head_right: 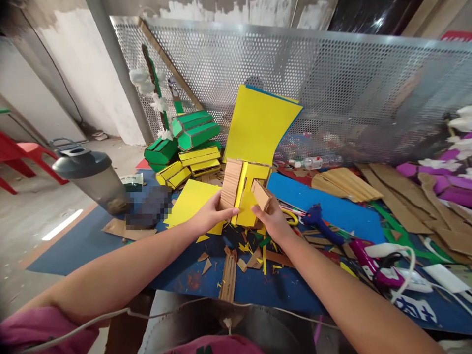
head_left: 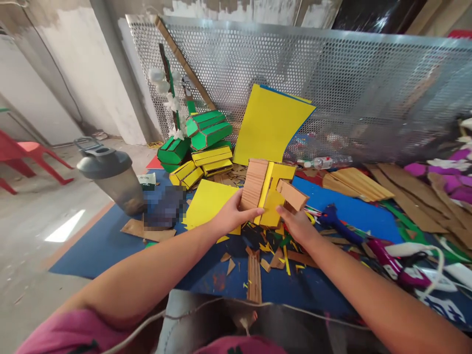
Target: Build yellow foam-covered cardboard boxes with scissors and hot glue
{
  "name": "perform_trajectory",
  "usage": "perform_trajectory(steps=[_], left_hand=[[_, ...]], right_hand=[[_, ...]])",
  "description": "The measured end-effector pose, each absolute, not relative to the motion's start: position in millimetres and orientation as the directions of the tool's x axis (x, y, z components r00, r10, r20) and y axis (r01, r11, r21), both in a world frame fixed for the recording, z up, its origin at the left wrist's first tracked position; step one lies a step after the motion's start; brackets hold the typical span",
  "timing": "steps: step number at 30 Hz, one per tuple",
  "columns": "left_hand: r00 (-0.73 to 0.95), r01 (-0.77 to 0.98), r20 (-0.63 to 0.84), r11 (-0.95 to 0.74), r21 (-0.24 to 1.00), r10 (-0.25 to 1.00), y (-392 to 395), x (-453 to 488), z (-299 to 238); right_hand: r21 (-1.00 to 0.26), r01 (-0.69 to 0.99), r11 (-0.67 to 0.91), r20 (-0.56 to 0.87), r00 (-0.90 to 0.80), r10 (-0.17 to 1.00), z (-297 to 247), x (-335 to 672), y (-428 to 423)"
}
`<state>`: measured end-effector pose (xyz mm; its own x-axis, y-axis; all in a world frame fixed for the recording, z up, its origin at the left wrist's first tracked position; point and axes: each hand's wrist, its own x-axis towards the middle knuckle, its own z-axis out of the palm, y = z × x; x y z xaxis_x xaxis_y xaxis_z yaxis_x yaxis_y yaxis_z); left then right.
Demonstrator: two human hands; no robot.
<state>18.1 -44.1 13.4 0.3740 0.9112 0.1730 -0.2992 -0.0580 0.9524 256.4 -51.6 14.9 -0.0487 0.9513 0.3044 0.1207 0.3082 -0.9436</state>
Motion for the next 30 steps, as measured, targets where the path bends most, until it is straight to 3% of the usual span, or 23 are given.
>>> perform_trajectory(steps=[7, 13, 25, 30], left_hand=[[0.416, -0.281, 0.179, -0.061, 0.958, 0.891, -55.1, 17.6, 13.8], [0.379, -0.144, 0.212, -0.169, 0.975, 0.901, -59.8, 16.4, 10.8], [0.359, 0.054, 0.305, -0.346, 0.937, 0.882, -61.6, 9.7, 22.9], [0.379, 0.095, 0.318, -0.378, 0.921, 0.869, -55.4, 6.7, 21.5]], right_hand=[[-0.884, 0.222, 0.411, 0.397, -0.103, 0.912, 27.1, 263.1, -62.3], [-0.881, 0.139, 0.452, 0.440, -0.107, 0.892, 22.0, 265.1, -57.7], [-0.922, 0.135, 0.364, 0.354, -0.094, 0.931, 4.7, 279.4, -64.5], [-0.879, 0.284, 0.383, 0.337, -0.200, 0.920, 4.0, 288.7, -61.7]])
